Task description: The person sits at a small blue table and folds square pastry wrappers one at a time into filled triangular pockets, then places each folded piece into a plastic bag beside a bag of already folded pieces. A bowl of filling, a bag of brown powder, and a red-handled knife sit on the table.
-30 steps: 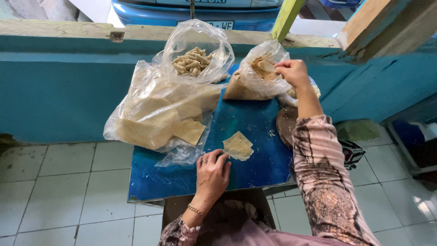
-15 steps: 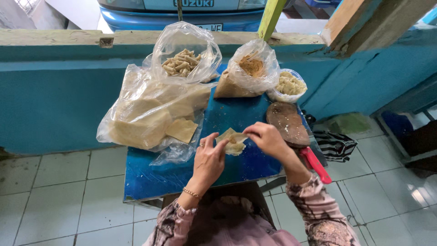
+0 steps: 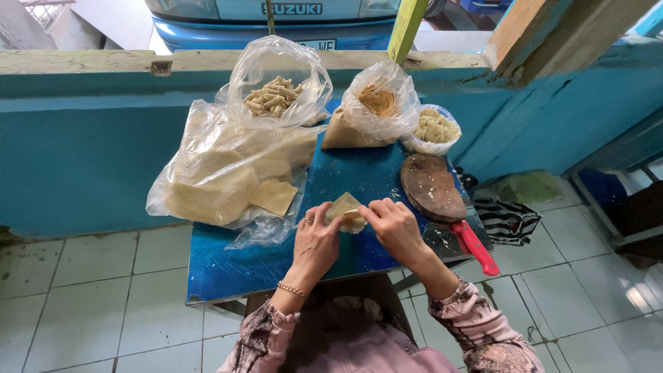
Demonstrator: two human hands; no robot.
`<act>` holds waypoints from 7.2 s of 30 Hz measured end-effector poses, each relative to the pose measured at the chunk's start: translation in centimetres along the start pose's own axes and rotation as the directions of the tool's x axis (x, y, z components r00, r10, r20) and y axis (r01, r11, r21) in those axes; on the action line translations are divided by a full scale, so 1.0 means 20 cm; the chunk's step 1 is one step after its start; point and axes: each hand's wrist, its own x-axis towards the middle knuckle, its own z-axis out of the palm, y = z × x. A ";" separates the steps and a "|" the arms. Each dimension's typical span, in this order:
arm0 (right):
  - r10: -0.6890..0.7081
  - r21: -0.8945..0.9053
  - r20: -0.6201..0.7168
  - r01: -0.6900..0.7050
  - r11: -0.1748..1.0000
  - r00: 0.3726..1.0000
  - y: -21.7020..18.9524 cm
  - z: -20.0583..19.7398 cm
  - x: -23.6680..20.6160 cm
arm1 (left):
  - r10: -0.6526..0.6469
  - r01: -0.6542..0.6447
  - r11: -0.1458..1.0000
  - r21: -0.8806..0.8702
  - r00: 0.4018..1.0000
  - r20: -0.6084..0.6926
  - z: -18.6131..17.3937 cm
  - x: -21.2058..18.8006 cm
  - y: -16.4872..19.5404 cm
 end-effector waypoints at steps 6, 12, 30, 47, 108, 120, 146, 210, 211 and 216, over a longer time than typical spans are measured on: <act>-0.076 -0.078 -0.021 0.074 0.994 0.997 -0.04 -0.03 0.02 | -0.232 0.232 0.973 -0.012 0.970 -0.067 0.02 -0.02 -0.01; 0.132 -0.247 -0.080 -0.148 0.958 0.988 0.23 0.01 0.12 | -0.296 0.296 0.951 0.089 0.955 -0.015 0.07 0.00 -0.01; 0.502 0.245 0.180 -0.532 0.810 0.846 0.22 0.13 0.09 | -0.367 0.365 0.926 -0.093 0.930 -0.001 0.06 0.00 0.05; 0.656 0.233 0.098 -0.658 0.716 0.748 -0.12 0.17 -0.08 | -0.188 0.168 0.930 -0.327 0.982 -0.030 0.08 0.00 0.03; 0.188 0.422 0.178 -0.248 0.872 0.966 -0.29 -0.02 -0.17 | -0.222 0.244 0.938 -0.246 0.968 0.114 0.09 0.12 -0.13; 0.183 0.586 0.502 -0.488 0.647 0.845 -0.13 0.06 -0.09 | -0.081 0.105 0.884 -0.456 0.994 0.072 -0.15 -0.06 -0.01; 0.379 0.629 0.537 -0.657 0.415 0.754 -0.14 0.09 -0.16 | -0.135 0.197 0.914 -0.354 0.972 0.192 -0.07 -0.14 0.07; 0.048 0.186 0.142 -0.075 0.980 0.989 0.02 0.08 0.01 | -0.213 0.211 0.937 -0.280 0.977 0.022 0.03 -0.06 0.07; 0.012 0.172 0.120 -0.033 0.985 0.993 0.09 0.10 0.09 | -0.245 0.234 0.926 -0.294 0.969 0.000 0.03 -0.05 0.07; 0.058 0.220 -0.163 -0.021 0.975 0.985 0.41 0.22 0.73 | -0.031 0.034 0.998 -0.051 0.998 0.060 0.04 0.00 0.05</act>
